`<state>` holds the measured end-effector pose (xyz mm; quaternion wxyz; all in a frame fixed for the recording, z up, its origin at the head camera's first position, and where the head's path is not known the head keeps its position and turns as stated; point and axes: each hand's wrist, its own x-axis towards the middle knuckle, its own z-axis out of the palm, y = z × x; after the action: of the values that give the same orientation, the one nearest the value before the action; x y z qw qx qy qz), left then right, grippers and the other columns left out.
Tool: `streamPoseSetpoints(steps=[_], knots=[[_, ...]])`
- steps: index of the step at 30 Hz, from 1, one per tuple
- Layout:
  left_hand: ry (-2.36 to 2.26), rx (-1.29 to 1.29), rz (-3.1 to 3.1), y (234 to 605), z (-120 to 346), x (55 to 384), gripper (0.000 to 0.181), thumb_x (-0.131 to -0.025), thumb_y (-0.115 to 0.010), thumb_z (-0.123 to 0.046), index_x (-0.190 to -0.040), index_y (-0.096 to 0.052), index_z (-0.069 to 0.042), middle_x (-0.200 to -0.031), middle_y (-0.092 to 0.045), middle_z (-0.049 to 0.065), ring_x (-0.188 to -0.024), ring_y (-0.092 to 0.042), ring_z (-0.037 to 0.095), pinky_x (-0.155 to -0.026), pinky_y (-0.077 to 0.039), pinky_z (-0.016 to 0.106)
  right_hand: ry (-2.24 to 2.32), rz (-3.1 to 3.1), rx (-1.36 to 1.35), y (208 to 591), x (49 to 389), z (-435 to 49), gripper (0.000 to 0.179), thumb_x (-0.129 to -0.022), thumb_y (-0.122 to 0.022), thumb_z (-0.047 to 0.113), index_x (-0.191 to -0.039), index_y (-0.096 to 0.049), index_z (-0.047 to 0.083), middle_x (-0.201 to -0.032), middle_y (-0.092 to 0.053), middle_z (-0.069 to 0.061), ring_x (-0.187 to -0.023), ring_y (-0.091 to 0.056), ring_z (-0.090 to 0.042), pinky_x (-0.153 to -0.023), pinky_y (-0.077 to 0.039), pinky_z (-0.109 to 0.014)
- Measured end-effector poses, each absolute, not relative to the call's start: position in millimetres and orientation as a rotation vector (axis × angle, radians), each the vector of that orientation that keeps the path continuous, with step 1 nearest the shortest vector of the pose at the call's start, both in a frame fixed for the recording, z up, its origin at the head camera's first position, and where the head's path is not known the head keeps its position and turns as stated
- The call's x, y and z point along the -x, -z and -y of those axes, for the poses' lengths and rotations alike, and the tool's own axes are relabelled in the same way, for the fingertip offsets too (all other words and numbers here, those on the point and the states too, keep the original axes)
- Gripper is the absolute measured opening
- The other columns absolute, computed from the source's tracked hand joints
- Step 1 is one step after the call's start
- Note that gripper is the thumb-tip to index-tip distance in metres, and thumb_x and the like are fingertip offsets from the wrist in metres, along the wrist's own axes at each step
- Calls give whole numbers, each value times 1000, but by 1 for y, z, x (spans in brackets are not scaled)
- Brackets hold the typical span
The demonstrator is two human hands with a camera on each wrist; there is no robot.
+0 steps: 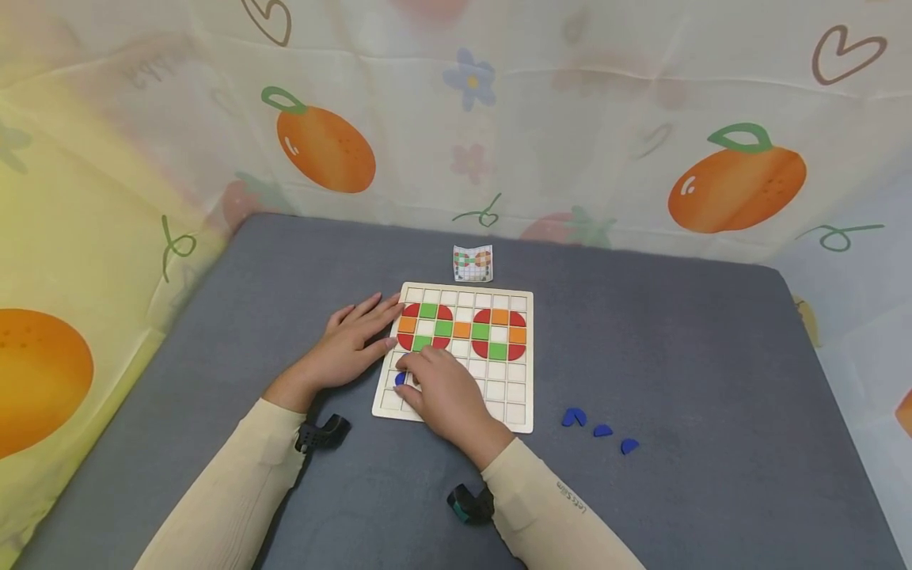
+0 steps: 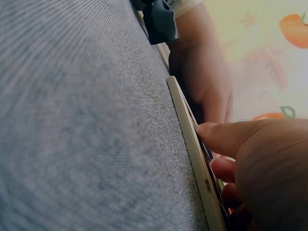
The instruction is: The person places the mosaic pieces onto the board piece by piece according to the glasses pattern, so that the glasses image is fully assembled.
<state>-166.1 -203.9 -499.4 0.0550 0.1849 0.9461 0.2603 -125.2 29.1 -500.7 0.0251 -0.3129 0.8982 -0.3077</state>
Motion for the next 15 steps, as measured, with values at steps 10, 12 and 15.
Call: streamPoseSetpoints(steps=[10, 12, 15], knots=[[-778, -571, -2877, 500, 205, 166, 65, -113, -60, -38, -171, -40, -16, -177, -28, -2, -165, -14, 26, -126, -5, 60, 1032, -2773, 960, 503, 126, -29, 22, -102, -80, 21, -123, -78, 13, -99, -65, 4, -93, -58, -15, -87, -52, -39], [-774, -575, -2876, 500, 205, 166, 65, -113, -58, -38, -171, -39, -16, -177, -28, -3, -165, -14, 26, -126, -5, 60, 1036, -2771, 969, 503, 125, -30, 20, -102, -80, 21, -121, -79, 14, -99, -66, 4, -92, -59, -15, -87, -52, -39], [-768, -581, -2876, 500, 205, 167, 64, -114, -58, -39, -171, -39, -17, -177, -27, -3, -165, -14, 26, -126, -5, 60, 1036, -2774, 971, 503, 125, -30, 18, -103, -79, 21, -119, -80, 14, -98, -66, 4, -92, -59, -15, -87, -52, -39]])
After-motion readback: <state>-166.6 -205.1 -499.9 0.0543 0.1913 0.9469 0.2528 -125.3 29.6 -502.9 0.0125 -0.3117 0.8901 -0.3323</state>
